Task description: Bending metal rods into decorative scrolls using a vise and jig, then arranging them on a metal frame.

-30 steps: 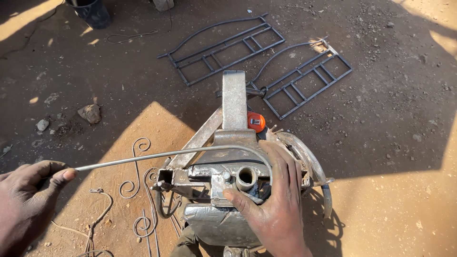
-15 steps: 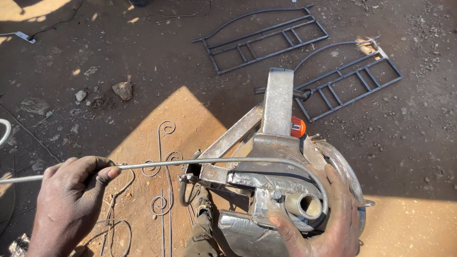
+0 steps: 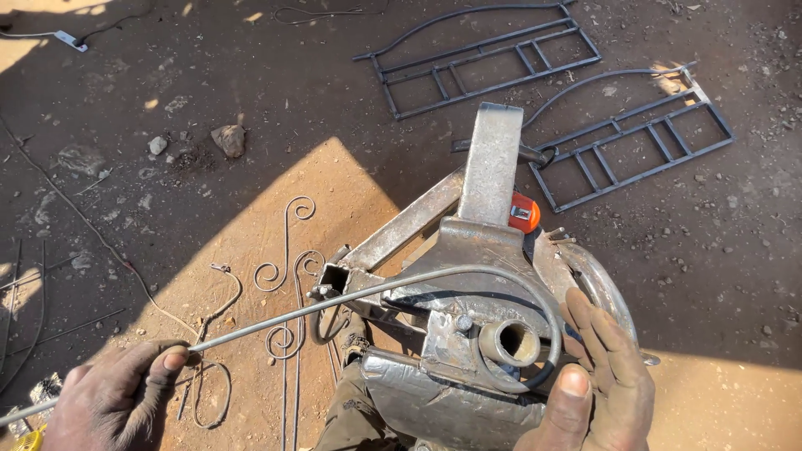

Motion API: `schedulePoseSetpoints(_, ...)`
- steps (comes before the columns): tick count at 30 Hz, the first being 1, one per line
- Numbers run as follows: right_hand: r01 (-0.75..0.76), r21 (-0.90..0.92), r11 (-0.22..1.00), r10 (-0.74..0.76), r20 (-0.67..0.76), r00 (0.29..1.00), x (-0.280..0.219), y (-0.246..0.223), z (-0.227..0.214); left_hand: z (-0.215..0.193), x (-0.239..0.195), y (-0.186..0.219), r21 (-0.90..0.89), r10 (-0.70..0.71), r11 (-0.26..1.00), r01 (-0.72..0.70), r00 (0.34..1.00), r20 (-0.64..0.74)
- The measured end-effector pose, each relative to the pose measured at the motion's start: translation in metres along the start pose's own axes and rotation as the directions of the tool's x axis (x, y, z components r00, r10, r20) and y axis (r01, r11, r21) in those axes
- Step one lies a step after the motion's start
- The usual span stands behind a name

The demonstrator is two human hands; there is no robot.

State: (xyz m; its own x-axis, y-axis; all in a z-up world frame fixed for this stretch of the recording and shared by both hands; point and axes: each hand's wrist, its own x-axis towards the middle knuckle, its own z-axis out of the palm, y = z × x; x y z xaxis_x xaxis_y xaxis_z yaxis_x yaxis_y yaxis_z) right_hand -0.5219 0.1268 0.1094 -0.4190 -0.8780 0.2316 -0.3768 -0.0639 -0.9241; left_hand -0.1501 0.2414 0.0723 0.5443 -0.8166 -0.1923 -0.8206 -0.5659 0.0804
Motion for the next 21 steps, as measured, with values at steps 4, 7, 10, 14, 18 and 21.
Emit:
schedulePoseSetpoints(4,0.110,-0.049,0.993,-0.110,0.002,0.994,-0.001,-0.007,-0.003,-0.003,-0.027,0.014,0.135,-0.151,0.981,0.136,0.983,0.108)
schedulePoseSetpoints(7,0.006,0.096,0.995,-0.021,0.151,0.988,0.028,-0.009,-0.007,-0.008,-0.047,0.027,0.187,-0.256,0.956,0.228,0.955,0.146)
schedulePoseSetpoints(10,0.028,0.037,0.999,-0.040,0.376,0.926,0.063,0.007,-0.005,0.002,-0.060,0.025,0.243,-0.315,0.928,0.282,0.943,0.110)
schedulePoseSetpoints(14,0.090,0.157,0.983,-0.161,0.528,0.834,0.071,0.016,-0.004,0.024,-0.071,0.019,0.305,-0.318,0.903,0.302,0.948,0.004)
schedulePoseSetpoints(18,-0.043,0.351,0.935,-0.177,0.569,0.803,0.070,0.014,-0.006,-0.019,-0.089,0.066,0.156,-0.459,0.885,0.438,0.876,0.147)
schedulePoseSetpoints(21,0.010,0.363,0.932,-0.214,0.525,0.824,0.069,0.016,-0.007,-0.001,-0.103,0.058,0.085,-0.433,0.897,0.433,0.901,-0.019)
